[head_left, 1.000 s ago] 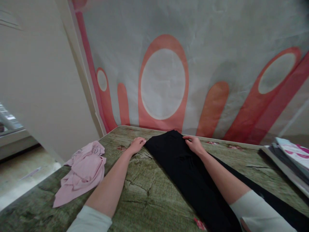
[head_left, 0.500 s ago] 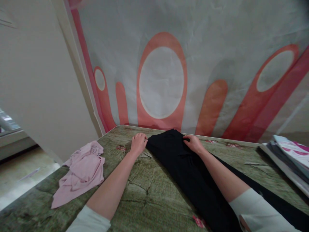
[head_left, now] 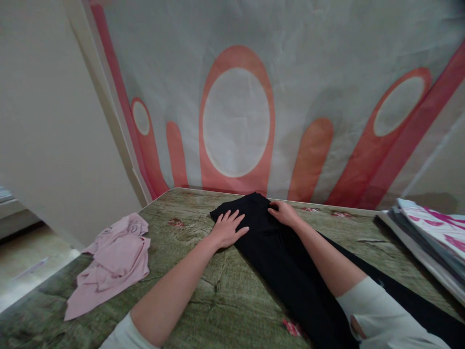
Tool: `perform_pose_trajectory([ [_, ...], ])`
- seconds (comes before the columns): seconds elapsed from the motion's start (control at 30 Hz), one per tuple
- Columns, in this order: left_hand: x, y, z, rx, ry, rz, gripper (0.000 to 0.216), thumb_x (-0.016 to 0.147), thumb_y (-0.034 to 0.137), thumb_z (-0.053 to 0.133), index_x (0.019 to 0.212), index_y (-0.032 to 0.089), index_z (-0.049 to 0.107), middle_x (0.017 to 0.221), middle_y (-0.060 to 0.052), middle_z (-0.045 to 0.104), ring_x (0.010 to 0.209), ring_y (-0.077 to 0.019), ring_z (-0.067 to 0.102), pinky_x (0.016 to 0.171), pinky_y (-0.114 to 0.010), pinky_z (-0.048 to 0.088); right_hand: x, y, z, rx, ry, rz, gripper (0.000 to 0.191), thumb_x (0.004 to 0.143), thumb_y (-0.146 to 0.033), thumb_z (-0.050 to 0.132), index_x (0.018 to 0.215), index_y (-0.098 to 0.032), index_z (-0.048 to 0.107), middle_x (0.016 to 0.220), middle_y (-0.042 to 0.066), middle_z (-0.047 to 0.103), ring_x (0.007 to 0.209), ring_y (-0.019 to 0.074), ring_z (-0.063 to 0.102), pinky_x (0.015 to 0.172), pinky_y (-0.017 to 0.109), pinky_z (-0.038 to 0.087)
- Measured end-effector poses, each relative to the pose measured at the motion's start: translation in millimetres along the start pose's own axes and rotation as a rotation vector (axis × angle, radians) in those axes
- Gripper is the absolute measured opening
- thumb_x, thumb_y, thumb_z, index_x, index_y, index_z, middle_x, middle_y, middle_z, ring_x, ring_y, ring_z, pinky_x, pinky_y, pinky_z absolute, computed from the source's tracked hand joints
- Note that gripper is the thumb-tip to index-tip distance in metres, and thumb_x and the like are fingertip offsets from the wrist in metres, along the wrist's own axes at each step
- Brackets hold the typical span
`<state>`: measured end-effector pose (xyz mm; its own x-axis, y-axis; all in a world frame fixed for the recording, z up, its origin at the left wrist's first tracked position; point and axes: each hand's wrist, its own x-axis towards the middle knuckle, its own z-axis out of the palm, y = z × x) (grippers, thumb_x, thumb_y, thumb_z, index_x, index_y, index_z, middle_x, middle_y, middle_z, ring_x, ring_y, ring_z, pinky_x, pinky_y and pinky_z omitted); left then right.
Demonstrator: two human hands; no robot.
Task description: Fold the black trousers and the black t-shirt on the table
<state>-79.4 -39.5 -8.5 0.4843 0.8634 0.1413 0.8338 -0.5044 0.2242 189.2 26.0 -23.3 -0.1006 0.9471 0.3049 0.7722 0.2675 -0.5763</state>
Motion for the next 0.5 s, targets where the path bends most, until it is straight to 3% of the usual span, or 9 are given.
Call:
perform_pose_trajectory([
  [0.23,3.6,-40.6,-2.6,0.0,0.055,-0.13,0.053,0.088,0.053,0.031,0.134,0.027,0.035,0.144,-0.007,0.026,0.133,-0.0281,0.019,0.104,-0.05,0.01,-1.8,0.4,2.1,0.011,0.012,0.016,0.032,0.07,-0.02,0.062,0.102,-0.021,0.063,0.105,0.007,0.064,0.099,0.0235,0.057,0.086,0.032,0.04],
  [0.4,7.3,-71.4,-8.3,-0.049,0.296,-0.334,0.036,0.086,0.03,0.041,0.119,0.017,0.049,0.124,-0.012,0.051,0.116,-0.0233,0.045,0.098,-0.039,0.03,-0.3,1.3,1.4,0.06,0.026,0.038,0.03,0.068,-0.017,0.061,0.098,-0.02,0.063,0.098,0.006,0.066,0.093,0.0224,0.059,0.083,0.032,0.041],
  [0.5,7.5,-88.2,-13.8,-0.063,0.364,-0.423,0.029,0.085,0.027,0.04,0.103,0.013,0.058,0.106,-0.013,0.06,0.1,-0.0223,0.054,0.089,-0.035,0.038,3.3,3.7,-1.4,0.103,0.02,0.094,0.026,0.065,-0.019,0.064,0.091,-0.018,0.065,0.082,0.005,0.067,0.08,0.021,0.061,0.075,0.03,0.044],
])
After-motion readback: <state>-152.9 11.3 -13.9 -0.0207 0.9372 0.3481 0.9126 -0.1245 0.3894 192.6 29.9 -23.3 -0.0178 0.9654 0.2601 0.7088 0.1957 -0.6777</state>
